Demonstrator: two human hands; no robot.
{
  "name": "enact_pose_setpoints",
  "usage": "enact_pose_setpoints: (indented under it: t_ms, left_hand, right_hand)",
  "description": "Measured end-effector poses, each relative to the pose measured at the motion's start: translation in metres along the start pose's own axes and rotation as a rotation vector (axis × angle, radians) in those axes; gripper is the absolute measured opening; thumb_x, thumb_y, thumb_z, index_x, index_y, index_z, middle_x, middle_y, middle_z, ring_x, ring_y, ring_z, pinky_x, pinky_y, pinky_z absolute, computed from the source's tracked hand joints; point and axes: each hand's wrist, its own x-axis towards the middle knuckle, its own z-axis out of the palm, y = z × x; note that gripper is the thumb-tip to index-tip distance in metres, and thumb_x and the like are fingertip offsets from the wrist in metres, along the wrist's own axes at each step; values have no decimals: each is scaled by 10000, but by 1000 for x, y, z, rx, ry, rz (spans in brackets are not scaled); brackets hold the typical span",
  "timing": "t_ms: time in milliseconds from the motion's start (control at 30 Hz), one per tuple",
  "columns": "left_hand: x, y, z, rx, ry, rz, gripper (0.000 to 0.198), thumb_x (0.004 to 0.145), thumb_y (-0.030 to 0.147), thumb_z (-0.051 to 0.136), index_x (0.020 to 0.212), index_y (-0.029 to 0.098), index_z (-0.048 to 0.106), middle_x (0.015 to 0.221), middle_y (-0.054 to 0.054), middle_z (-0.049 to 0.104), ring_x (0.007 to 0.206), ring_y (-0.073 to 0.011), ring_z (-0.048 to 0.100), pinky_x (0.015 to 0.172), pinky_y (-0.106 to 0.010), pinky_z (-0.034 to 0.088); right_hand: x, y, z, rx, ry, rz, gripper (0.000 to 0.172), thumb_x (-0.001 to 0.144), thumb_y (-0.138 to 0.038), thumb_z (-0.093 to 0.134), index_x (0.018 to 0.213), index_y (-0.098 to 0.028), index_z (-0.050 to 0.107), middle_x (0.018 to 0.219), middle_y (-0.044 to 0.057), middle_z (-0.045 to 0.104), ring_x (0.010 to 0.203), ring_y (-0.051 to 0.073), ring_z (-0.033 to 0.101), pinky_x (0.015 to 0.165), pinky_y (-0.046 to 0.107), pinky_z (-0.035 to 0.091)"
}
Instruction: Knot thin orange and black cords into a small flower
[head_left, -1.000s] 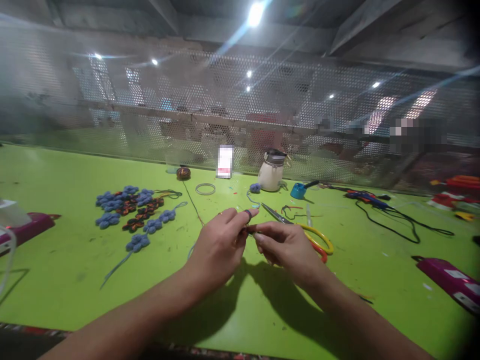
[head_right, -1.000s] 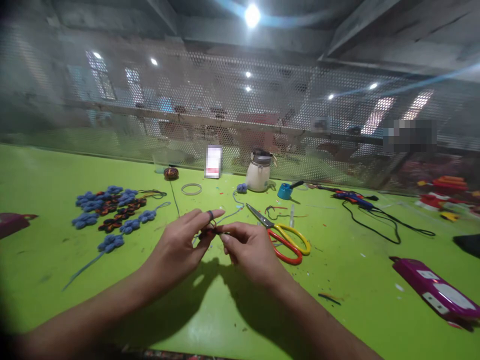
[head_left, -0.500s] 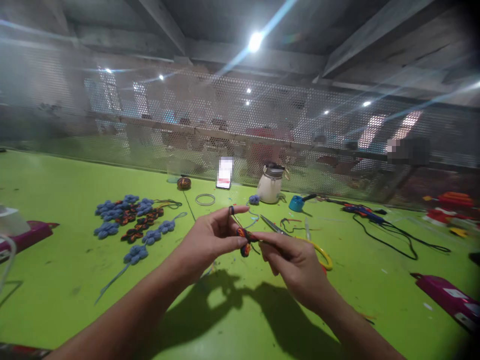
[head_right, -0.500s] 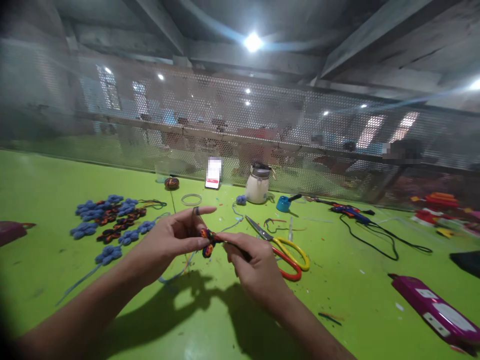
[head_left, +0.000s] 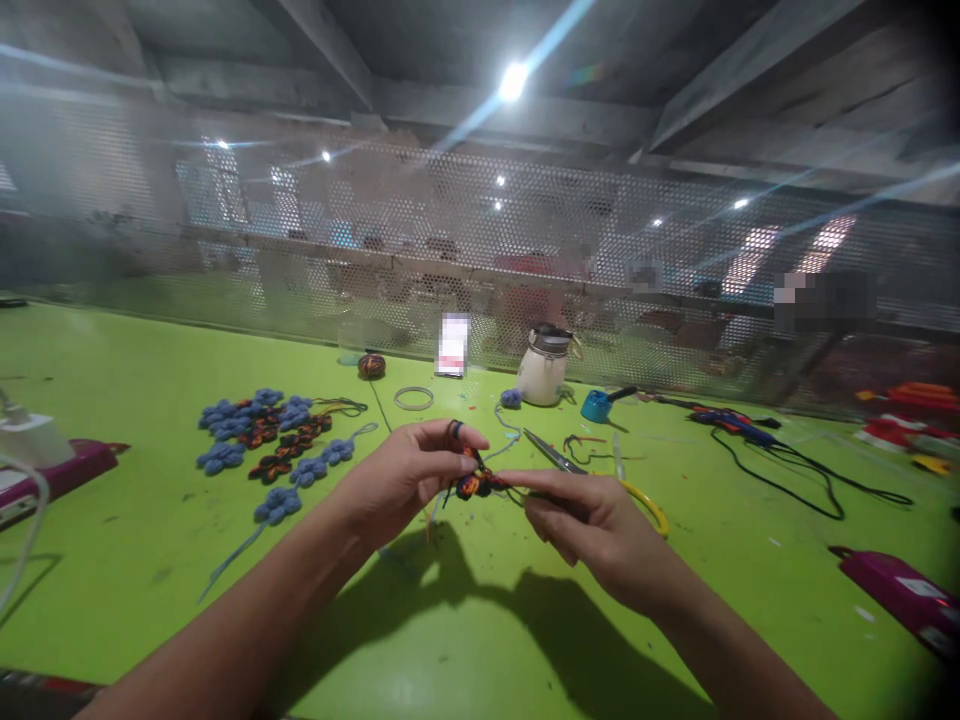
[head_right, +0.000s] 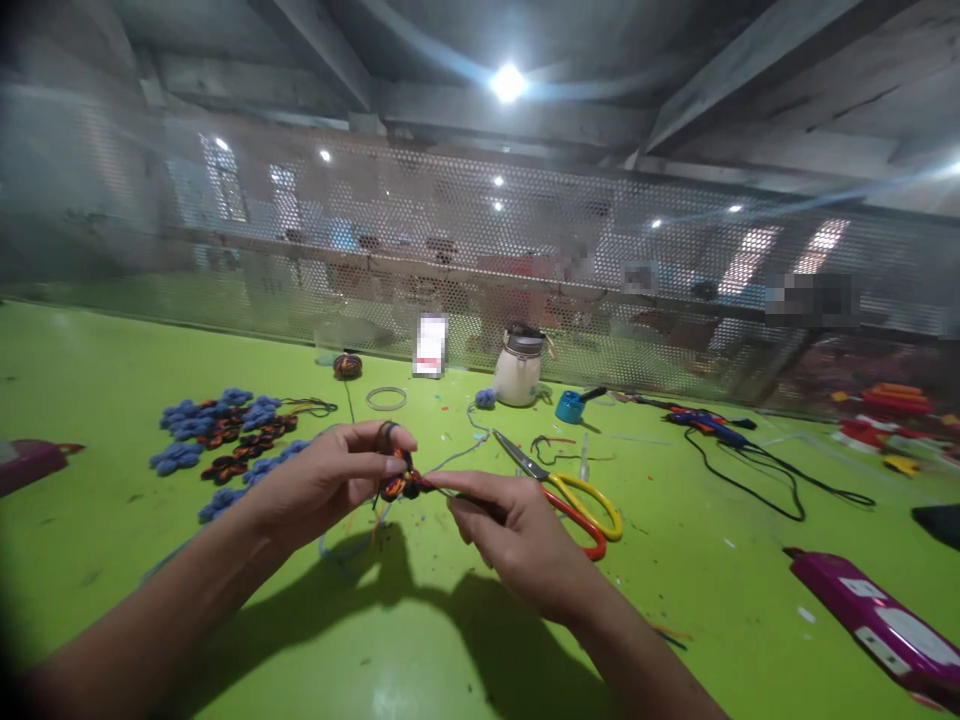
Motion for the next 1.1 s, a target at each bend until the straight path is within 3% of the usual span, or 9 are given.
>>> enact_pose_setpoints:
  t_ms: [133, 267, 333, 400, 533, 800, 1100]
  left_hand:
    - [0, -2, 3, 49, -33, 31, 86, 608, 55, 651, 620, 127, 605, 613, 7, 559, 597, -96, 512, 632, -244, 385]
    - [-1, -4, 7, 95, -45, 23, 104, 600, 63, 665, 622, 124, 585, 593, 9, 553, 593, -107, 517, 636, -265, 390]
    - [-1, -6, 7, 111, -43, 23, 137, 609, 62, 672, 713, 120, 604, 636, -2, 571, 609, -120, 530, 626, -280, 398]
    - [-1, -7, 7, 121, -51, 33, 300, 623, 60, 676, 912, 118, 616, 709, -17, 595, 642, -136, 544, 619, -295, 411]
    - [-2, -8, 8, 133, -63, 76, 627, 663, 77, 679, 1255, 118, 474, 773, -29, 602, 686, -144, 541, 622, -300, 429]
    - [-2, -7, 14, 216, -15, 111, 708, 651, 155, 735, 1293, 120, 437, 651, 16, 576, 545, -108, 513, 545, -272, 421]
    - [2, -12, 8, 273, -58, 54, 691, 632, 158, 726, 1266, 92, 458, 627, 15, 577, 532, -116, 531, 555, -282, 428]
  right_hand:
    - [1, 2, 0, 138, -14, 31, 358, 818, -248, 571, 1167, -216, 647, 532, -51, 388, 435, 69, 300, 415, 222, 238]
    - [4, 5, 2, 199, 38, 39, 315, 798, -244, 596, 1097, -208, 685, 529, -46, 437, 411, 55, 335, 402, 211, 247]
    - [6, 6, 2, 218, 70, 37, 291, 791, -243, 605, 1063, -200, 699, 529, -45, 453, 403, 50, 347, 396, 206, 249]
    - [7, 7, 2, 213, 85, 44, 280, 789, -240, 610, 1048, -193, 704, 530, -43, 469, 401, 49, 364, 396, 204, 262]
    - [8, 8, 2, 213, 85, 59, 274, 782, -230, 616, 1036, -183, 708, 532, -41, 485, 392, 46, 382, 390, 201, 270]
    - [7, 6, 2, 247, 68, 66, 285, 764, -242, 634, 1027, -163, 712, 540, -28, 520, 383, 42, 403, 380, 191, 266]
    - [7, 8, 5, 259, 62, 121, 284, 741, -262, 643, 991, -147, 716, 552, -26, 526, 386, 41, 401, 378, 184, 265]
